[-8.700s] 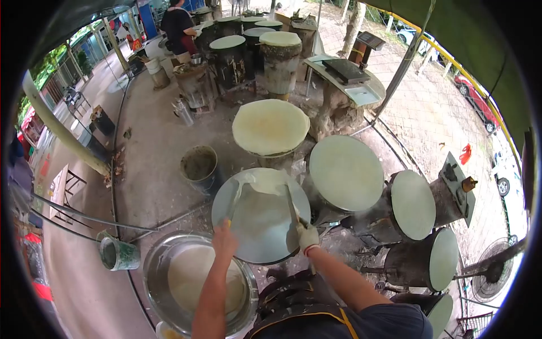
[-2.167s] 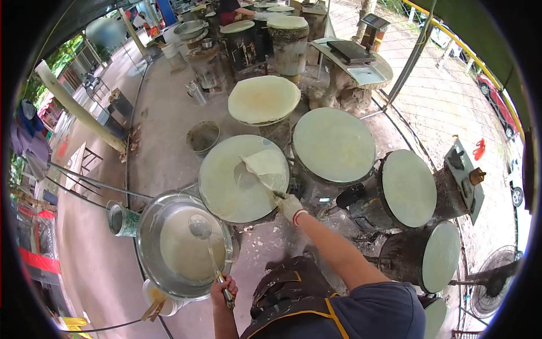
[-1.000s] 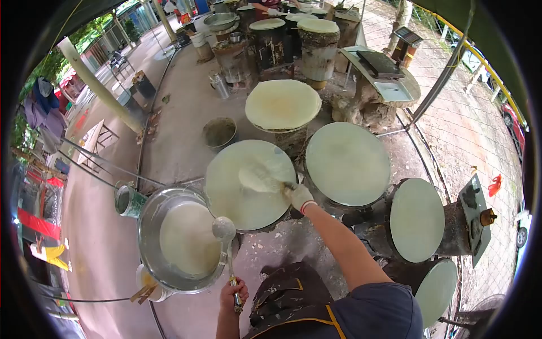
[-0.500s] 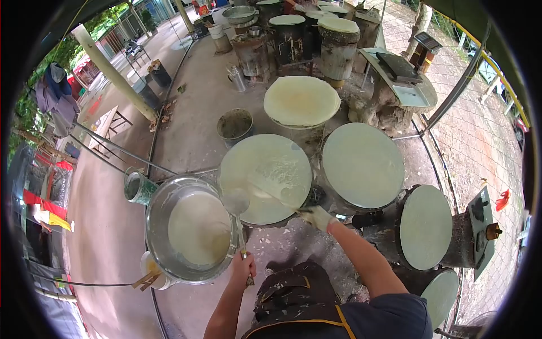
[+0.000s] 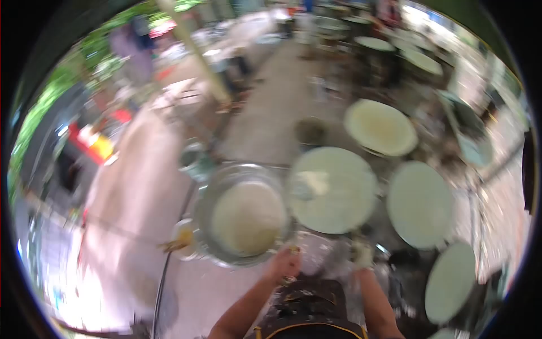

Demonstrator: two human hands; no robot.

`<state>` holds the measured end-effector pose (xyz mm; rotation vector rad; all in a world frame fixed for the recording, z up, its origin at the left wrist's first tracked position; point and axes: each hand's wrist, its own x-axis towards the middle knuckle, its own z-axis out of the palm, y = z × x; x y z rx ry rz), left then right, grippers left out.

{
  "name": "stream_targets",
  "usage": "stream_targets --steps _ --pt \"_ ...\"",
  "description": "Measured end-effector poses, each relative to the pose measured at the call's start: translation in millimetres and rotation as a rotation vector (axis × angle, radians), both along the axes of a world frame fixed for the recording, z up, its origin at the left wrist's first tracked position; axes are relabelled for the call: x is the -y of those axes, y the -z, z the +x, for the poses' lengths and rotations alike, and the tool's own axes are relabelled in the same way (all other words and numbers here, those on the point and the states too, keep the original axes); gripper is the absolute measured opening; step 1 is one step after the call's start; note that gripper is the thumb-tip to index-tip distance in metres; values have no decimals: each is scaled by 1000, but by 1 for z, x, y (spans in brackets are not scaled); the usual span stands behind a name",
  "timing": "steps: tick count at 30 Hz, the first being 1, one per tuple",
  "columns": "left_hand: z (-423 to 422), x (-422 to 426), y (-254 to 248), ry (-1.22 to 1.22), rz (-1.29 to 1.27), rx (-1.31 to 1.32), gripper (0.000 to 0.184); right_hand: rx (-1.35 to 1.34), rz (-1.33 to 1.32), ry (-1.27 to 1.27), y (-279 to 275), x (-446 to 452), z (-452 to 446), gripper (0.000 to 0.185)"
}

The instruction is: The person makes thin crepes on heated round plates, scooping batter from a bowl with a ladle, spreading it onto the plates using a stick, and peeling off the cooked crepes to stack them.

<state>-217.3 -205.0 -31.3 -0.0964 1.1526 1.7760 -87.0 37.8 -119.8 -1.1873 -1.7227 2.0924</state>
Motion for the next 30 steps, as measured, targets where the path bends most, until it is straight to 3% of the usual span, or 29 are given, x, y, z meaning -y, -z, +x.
stream_targets --steps 1,2,5,7,8,10,13,14,17,20,23,24,27,29,30 --pt "8 4 8 72 -167 -327 22 -27 -324 414 -14 -5 -14 18" --pt "13 -8 -52 30 -120 -32 16 -53 -196 520 8 -2 -30 17" --pt "14 -20 -64 -45 80 117 12 -23 205 -180 62 0 -35 30" --pt "17 -21 -54 -22 120 158 20 -41 192 -380 75 -16 -35 28" --pt "25 -20 -50 -77 -22 1 27 -62 81 -202 66 -18 -36 27" --pt "40 -9 -39 -96 -133 -9 25 -92 -148 164 28 -21 -30 26" --pt "60 4 -32 -226 -250 54 24 144 322 37 50 -34 0 28" --pt "66 8 -32 -281 -278 87 25 369 766 -372 46 -32 15 26" --pt "78 25 -25 -247 -186 136 25 336 728 -772 -17 -20 41 30" --pt "88 29 -35 -296 -184 249 17 -232 57 -253 36 -19 60 36" --pt "95 25 -42 -344 -132 277 16 -127 261 -207 -3 -34 64 40" --pt "95 26 -42 -325 -100 261 16 -320 90 -133 34 -45 65 49" --pt "99 24 -43 -280 -33 212 15 -96 -353 -222 -12 -57 68 47" --pt "99 22 -51 -221 -21 175 13 -257 -708 -230 -22 -56 71 43" --pt "98 20 -55 -268 -26 202 12 -323 -745 -251 -18 -55 74 41"
